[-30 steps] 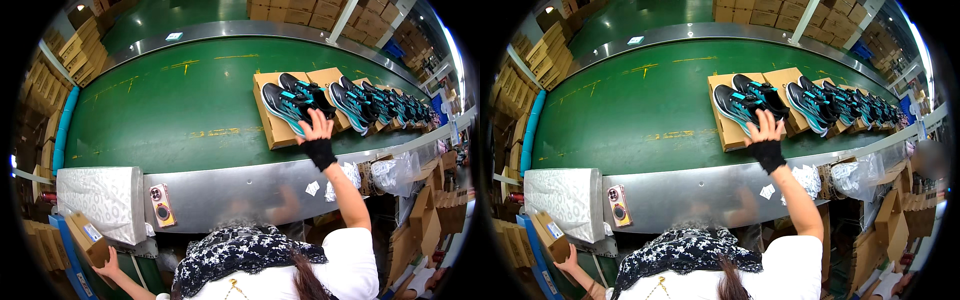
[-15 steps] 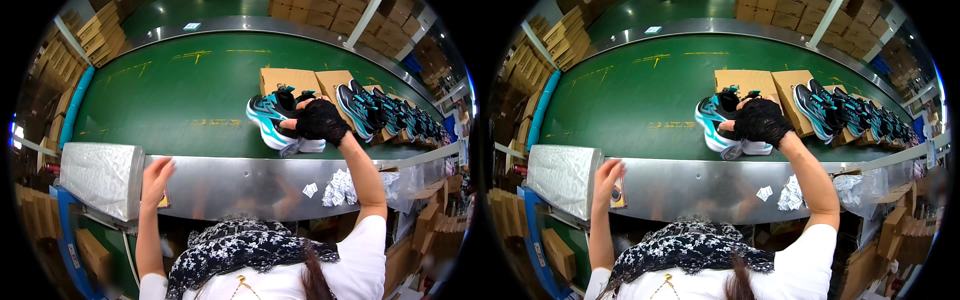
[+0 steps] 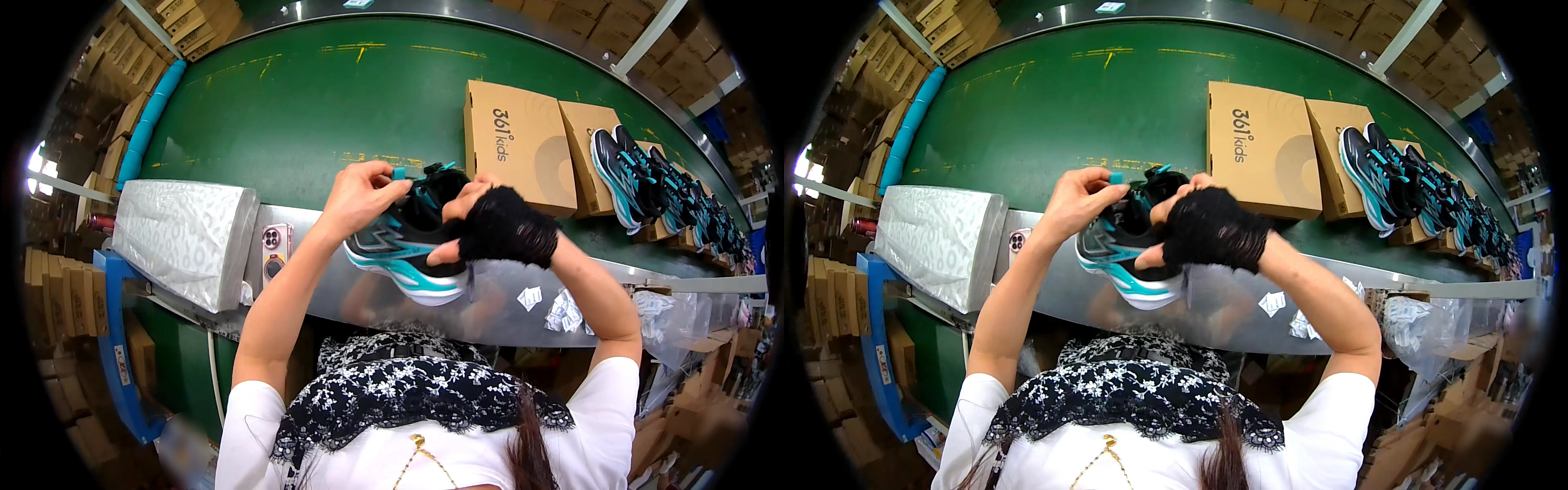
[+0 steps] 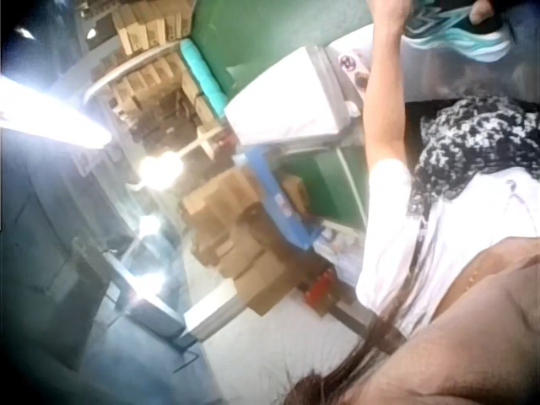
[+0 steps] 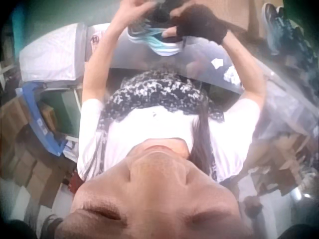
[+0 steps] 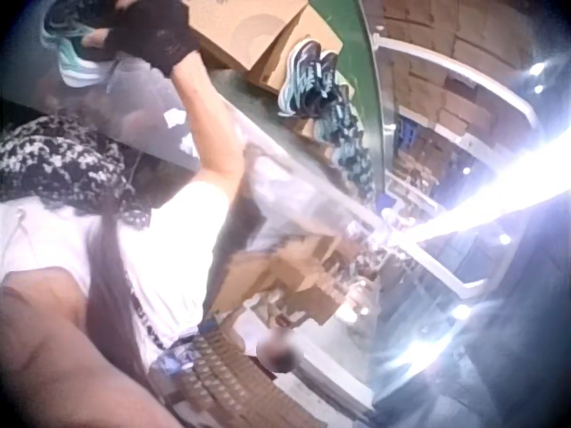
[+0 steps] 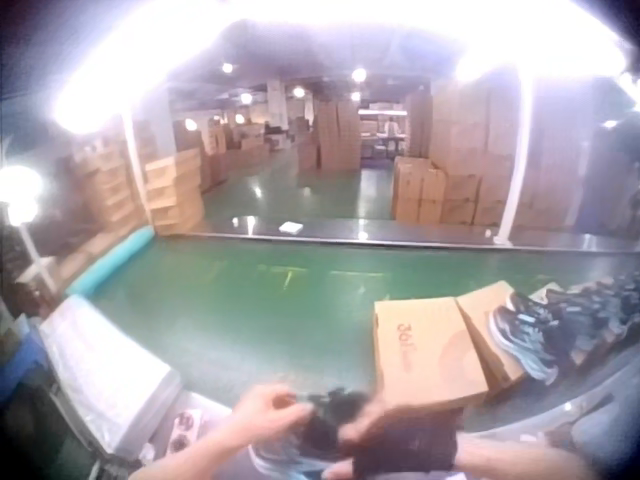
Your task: The person wraps individual shoes in tissue paper, places them into cardboard boxes, and then moves the closed boxes onto a conveyor belt.
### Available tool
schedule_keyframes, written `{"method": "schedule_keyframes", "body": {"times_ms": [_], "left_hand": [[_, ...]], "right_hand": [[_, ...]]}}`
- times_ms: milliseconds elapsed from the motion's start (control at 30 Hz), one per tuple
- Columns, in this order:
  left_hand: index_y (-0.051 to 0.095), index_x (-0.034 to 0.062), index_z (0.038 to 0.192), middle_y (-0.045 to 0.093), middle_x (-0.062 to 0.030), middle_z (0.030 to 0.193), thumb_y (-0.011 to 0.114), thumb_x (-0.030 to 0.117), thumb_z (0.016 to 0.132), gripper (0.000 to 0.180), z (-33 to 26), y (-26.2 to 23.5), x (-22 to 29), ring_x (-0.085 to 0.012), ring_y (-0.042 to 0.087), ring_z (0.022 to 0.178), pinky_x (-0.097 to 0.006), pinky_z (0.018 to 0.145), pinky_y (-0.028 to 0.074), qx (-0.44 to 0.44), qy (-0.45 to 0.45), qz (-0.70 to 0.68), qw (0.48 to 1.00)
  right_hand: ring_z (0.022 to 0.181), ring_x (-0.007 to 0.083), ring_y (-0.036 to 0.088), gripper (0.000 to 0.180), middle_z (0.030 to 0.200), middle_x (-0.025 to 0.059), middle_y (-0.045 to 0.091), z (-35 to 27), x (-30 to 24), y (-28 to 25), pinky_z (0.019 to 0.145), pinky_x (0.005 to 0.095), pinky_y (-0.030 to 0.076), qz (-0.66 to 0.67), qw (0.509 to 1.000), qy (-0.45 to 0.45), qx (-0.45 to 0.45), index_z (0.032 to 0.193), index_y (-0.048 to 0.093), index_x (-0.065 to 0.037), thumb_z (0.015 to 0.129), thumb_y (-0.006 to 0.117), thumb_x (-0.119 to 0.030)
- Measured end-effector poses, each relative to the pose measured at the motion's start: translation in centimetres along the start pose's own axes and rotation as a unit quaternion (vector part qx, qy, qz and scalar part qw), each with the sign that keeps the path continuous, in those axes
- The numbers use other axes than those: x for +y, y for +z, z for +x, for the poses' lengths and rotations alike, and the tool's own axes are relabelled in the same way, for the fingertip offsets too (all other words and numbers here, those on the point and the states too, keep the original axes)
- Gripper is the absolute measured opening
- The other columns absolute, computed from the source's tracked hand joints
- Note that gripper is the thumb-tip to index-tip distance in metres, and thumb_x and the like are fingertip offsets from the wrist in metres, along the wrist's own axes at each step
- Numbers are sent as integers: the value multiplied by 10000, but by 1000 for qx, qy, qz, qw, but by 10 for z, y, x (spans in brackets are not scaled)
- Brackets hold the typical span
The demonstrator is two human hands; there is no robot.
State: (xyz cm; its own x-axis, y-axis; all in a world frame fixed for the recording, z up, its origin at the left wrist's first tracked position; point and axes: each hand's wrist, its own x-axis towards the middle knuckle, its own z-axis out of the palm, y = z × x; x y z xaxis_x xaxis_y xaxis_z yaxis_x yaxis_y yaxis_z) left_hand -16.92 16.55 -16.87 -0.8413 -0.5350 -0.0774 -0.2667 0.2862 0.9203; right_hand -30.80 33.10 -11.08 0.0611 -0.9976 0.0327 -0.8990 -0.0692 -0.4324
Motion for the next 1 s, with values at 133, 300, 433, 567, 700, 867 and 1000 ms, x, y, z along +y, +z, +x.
{"method": "schedule_keyframes", "body": {"times_ms": [133,300,433,567,700,867,1000], "left_hand": [[614,-28,911,628,-111,768,642,300,760,363,-6,0,-5,-164,589,712,-280,658,462,-15,-26,40,999],[586,-27,996,565,-211,1049,588,334,796,412,-16,21,-82,-335,518,1018,-375,878,394,-13,144,238,960],[615,-29,894,604,-209,887,605,341,776,389,-7,27,-52,-345,565,843,-382,743,437,-133,43,244,960],[614,-38,812,604,-214,809,601,346,777,385,8,44,-27,-344,577,787,-376,719,447,-179,37,309,933],[401,-39,1207,411,-275,1209,584,313,804,565,15,53,-40,-414,417,1102,-401,926,353,-72,175,280,941],[528,34,1126,398,-268,1236,528,303,837,394,33,76,-45,-406,401,1118,-426,925,338,-74,239,335,908],[637,8,842,562,-242,935,535,316,826,325,46,58,-72,-348,549,861,-400,725,426,-153,148,384,898]], "right_hand": [[805,250,514,418,657,92,552,-14,6,73,770,404,363,-103,975,-158,120,570,536,-52,542,675,-446],[888,244,507,397,699,65,568,-1,7,154,792,420,350,-34,982,-142,116,619,564,-71,590,653,-457],[1067,297,453,396,1067,113,534,3,65,125,823,514,348,20,987,146,56,930,589,-87,696,580,-406],[1250,388,255,538,1366,201,272,-31,166,151,912,678,174,-239,887,321,229,1290,361,-143,802,477,-338],[1296,295,215,588,1392,149,252,-3,136,142,976,604,159,-176,904,361,148,1319,307,-123,807,476,-355],[1278,289,269,819,1342,178,311,-32,63,79,1000,481,249,179,831,170,498,1325,276,-60,614,667,-174],[1039,224,491,673,1177,124,481,-80,116,100,879,358,404,427,539,158,708,1243,342,-7,678,672,-163]]}}
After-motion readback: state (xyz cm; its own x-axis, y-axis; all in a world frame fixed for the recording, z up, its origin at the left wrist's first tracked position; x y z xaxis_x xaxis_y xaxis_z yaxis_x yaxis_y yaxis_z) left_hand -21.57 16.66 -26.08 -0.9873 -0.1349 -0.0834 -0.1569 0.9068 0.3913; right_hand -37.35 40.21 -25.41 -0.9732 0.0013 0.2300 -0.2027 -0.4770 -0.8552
